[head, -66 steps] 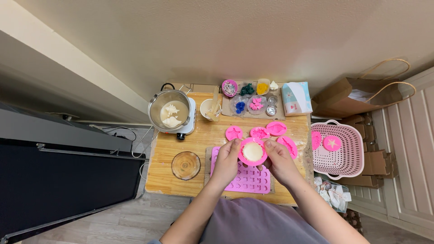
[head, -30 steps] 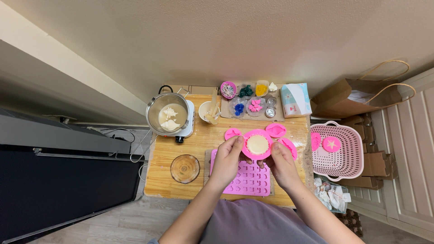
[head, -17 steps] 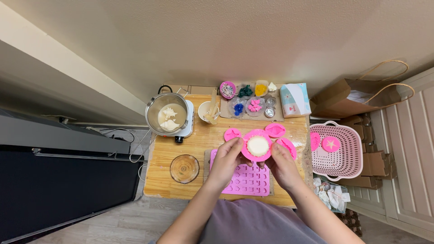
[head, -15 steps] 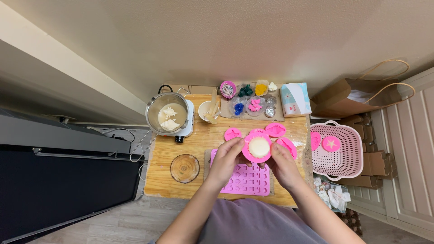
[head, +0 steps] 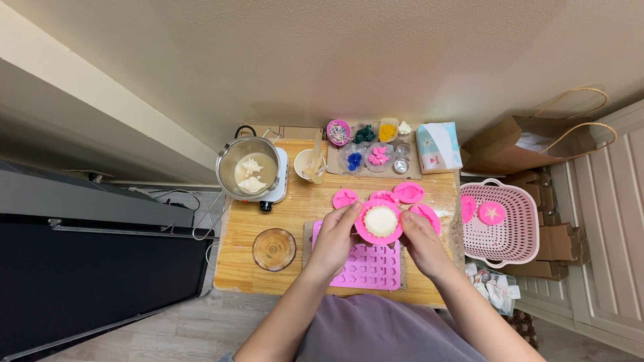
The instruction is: Demolding decorative wax pieces and arranging them into silicone molds for candle production.
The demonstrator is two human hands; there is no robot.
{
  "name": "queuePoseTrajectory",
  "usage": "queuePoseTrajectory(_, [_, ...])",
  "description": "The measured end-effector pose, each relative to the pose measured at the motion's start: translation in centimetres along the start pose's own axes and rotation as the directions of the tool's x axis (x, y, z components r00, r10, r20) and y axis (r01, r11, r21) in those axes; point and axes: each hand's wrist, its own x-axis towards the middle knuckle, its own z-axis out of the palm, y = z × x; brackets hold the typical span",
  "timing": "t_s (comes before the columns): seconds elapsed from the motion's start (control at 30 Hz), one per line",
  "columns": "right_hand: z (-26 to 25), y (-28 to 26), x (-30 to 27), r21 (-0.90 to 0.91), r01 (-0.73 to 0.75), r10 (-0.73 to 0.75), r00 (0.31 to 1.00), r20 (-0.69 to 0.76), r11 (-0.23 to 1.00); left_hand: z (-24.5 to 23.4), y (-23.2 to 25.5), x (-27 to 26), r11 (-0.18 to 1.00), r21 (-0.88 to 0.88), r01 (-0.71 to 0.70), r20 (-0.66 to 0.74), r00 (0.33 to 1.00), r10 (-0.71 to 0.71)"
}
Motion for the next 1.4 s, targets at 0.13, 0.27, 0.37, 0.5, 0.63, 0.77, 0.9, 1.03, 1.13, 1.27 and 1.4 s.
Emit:
queuePoseTrajectory(0.13, [-1.5, 1.8, 0.8, 0.069, -0.015, 0.013, 0.999, 0.033, 0.998, 0.1, 0.2, -0.1, 0.982, -0.144, 0.124, -0.015, 0.992, -0.128])
queuePoseTrajectory(0.27, [0.6, -1.7, 0.7, -0.091, 0.098, -0.097, 0.995, 0.015, 0.991, -0.4, 0.2, -0.2, 0.985, -0.124, 0.118, -0.027, 0.992, -0.123])
queuePoseTrajectory(0.37, [3.3, -6.2, 0.0, -0.392, 0.284, -0.332, 0.942, -0.059, 0.875, -0.1, 0.7, -0.4, 0.989, -0.076, 0.13, -0.055, 0.989, -0.135])
queuePoseTrajectory(0.5, [3.7, -8.9, -0.4, -0.711, 0.469, -0.515, 0.839, 0.174, 0.525, -0.9, 0.2, -0.3, 0.991, -0.019, 0.13, -0.02, 0.991, -0.13])
queuePoseTrajectory(0.63, [3.8, -10.7, -0.7, -0.759, 0.593, -0.468, 0.769, 0.436, 0.267, -1.7, -0.6, 0.1, 0.992, -0.008, 0.123, 0.036, 0.992, -0.123])
queuePoseTrajectory(0.77, [4.4, -12.3, -1.4, -0.791, 0.549, -0.36, 0.82, 0.446, 0.27, -1.7, -0.2, -0.3, 0.99, -0.017, 0.14, 0.049, 0.989, -0.139])
queuePoseTrajectory(0.9, [5.0, -13.9, -1.9, -0.849, 0.485, -0.214, 0.87, 0.444, 0.208, -1.4, 0.4, -0.8, 0.981, -0.042, 0.187, 0.06, 0.981, -0.184])
queuePoseTrajectory(1.03, [5.1, -14.8, -2.0, -0.853, 0.504, -0.155, 0.861, 0.483, 0.138, -0.9, 1.5, -1.0, 0.97, -0.031, 0.242, 0.047, 0.97, -0.24])
queuePoseTrajectory(1.13, [5.0, -15.3, -1.9, -0.833, 0.535, -0.137, 0.844, 0.519, 0.143, -1.8, 0.7, -1.0, 0.975, 0.006, 0.224, 0.101, 0.97, -0.223])
queuePoseTrajectory(1.27, [5.1, -16.1, -1.8, -0.814, 0.561, -0.124, 0.828, 0.548, 0.149, -1.6, 1.2, -1.1, 0.971, 0.057, 0.233, 0.124, 0.963, -0.238])
queuePoseTrajectory(1.4, [5.7, -16.6, -1.7, -0.827, 0.536, -0.038, 0.842, 0.538, 0.169, -2.3, 0.8, -1.0, 0.965, 0.106, 0.24, 0.13, 0.959, -0.253])
